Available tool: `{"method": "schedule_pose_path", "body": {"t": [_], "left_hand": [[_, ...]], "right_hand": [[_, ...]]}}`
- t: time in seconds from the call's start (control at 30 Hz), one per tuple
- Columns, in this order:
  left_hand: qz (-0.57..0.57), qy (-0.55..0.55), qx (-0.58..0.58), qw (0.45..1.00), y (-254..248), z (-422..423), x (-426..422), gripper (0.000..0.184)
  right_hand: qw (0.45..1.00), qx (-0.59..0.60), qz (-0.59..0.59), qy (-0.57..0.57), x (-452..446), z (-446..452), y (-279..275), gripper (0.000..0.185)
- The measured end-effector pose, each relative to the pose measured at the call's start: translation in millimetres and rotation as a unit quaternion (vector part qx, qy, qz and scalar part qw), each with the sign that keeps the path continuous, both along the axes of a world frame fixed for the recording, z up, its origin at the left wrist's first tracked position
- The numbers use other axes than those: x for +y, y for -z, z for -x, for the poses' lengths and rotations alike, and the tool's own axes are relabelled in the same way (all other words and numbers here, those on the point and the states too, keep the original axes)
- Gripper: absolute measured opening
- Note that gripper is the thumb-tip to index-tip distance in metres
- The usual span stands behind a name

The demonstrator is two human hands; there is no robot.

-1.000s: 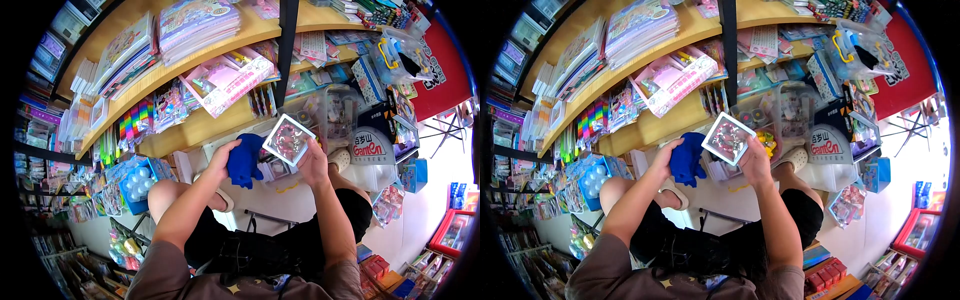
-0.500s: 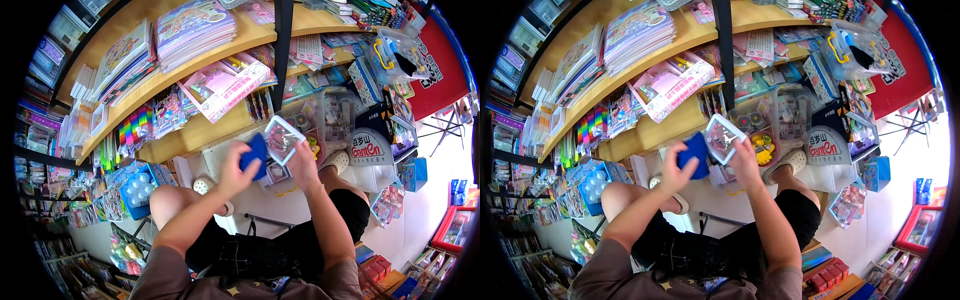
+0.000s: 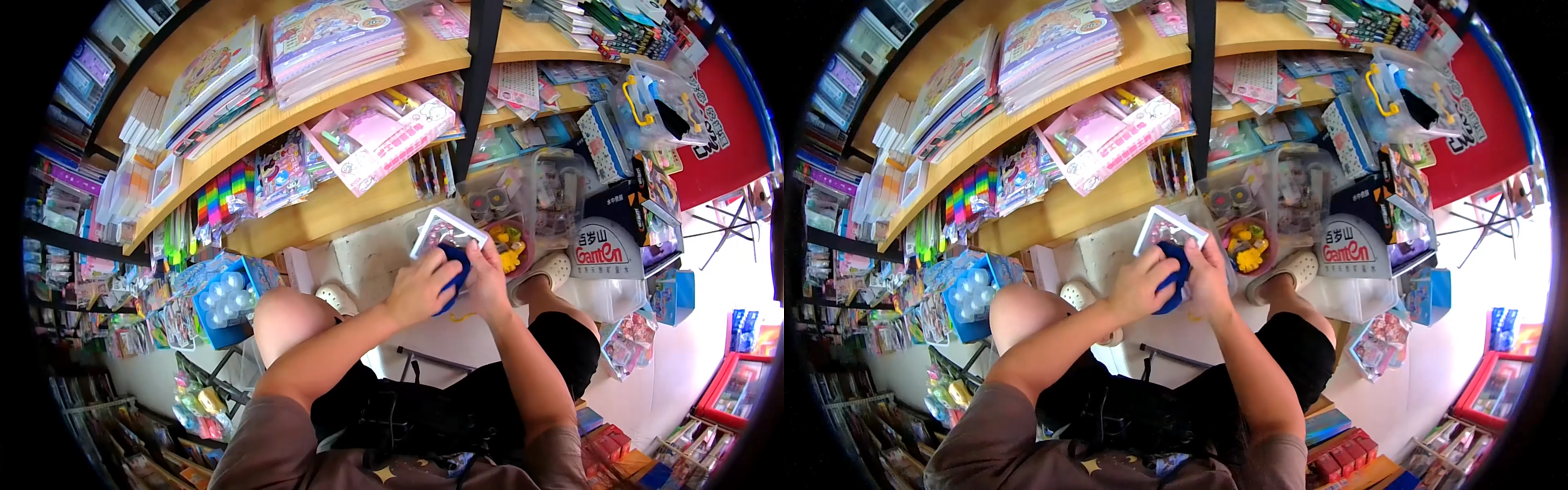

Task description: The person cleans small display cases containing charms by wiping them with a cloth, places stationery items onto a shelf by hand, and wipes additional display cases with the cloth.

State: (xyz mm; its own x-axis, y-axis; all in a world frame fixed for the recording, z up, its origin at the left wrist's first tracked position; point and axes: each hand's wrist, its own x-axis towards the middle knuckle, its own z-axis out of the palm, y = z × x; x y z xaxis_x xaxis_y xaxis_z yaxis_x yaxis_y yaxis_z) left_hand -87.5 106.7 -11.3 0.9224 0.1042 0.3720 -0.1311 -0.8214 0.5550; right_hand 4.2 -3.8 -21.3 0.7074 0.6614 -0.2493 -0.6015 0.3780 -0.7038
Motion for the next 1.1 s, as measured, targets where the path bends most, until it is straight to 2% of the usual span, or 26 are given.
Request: {"method": "schedule_pose_path", "body": {"t": [0.07, 0.13, 0.23, 0.33, 0.43, 0.53, 0.63, 0.87, 0.97, 1.1], "left_hand": [[-0.014, -0.047, 0.025, 0.998, -4.3, -0.6, 12.5, 0.03], [-0.035, -0.051, 0.018, 0.998, 0.5, 2.7, 24.6, 0.03], [-0.081, -0.058, 0.002, 0.995, 1.5, 7.4, 31.1, 0.031], [-0.08, -0.078, 0.014, 0.994, 4.7, 10.5, 35.1, 0.032], [-0.073, -0.152, 0.025, 0.985, 7.7, 6.8, 49.9, 0.032], [0.029, -0.207, -0.007, 0.978, 7.0, 1.1, 73.2, 0.029], [0.135, -0.221, -0.052, 0.965, 3.7, 0.4, 74.1, 0.024], [0.143, -0.128, -0.067, 0.979, -18.2, 5.5, 66.8, 0.021], [0.109, -0.093, -0.052, 0.988, -33.4, 12.9, 52.9, 0.021], [0.013, 0.004, 0.017, 1.0, -11.7, 20.8, 27.8, 0.023]], "right_hand": [[1.0, 0.002, -0.007, -0.003, -7.6, -2.7, -3.5, 0.024], [1.0, -0.022, -0.004, 0.015, -10.5, -3.7, 1.9, 0.025], [1.0, 0.005, -0.007, 0.008, -10.2, -1.3, 3.3, 0.025], [1.0, 0.024, -0.003, -0.004, -7.4, -1.6, -2.4, 0.025], [0.998, 0.053, 0.018, -0.021, -10.7, -7.6, -9.2, 0.026], [0.996, 0.052, 0.005, -0.077, -14.0, -2.5, -27.7, 0.038], [0.997, 0.054, -0.004, -0.06, -16.3, -5.8, -25.0, 0.042], [0.997, 0.055, -0.007, -0.051, -18.7, -13.4, -22.2, 0.039], [0.998, 0.058, 0.006, -0.034, -18.2, -13.2, -16.3, 0.035], [0.998, 0.039, 0.045, -0.025, -15.5, -7.6, -10.4, 0.029]]}}
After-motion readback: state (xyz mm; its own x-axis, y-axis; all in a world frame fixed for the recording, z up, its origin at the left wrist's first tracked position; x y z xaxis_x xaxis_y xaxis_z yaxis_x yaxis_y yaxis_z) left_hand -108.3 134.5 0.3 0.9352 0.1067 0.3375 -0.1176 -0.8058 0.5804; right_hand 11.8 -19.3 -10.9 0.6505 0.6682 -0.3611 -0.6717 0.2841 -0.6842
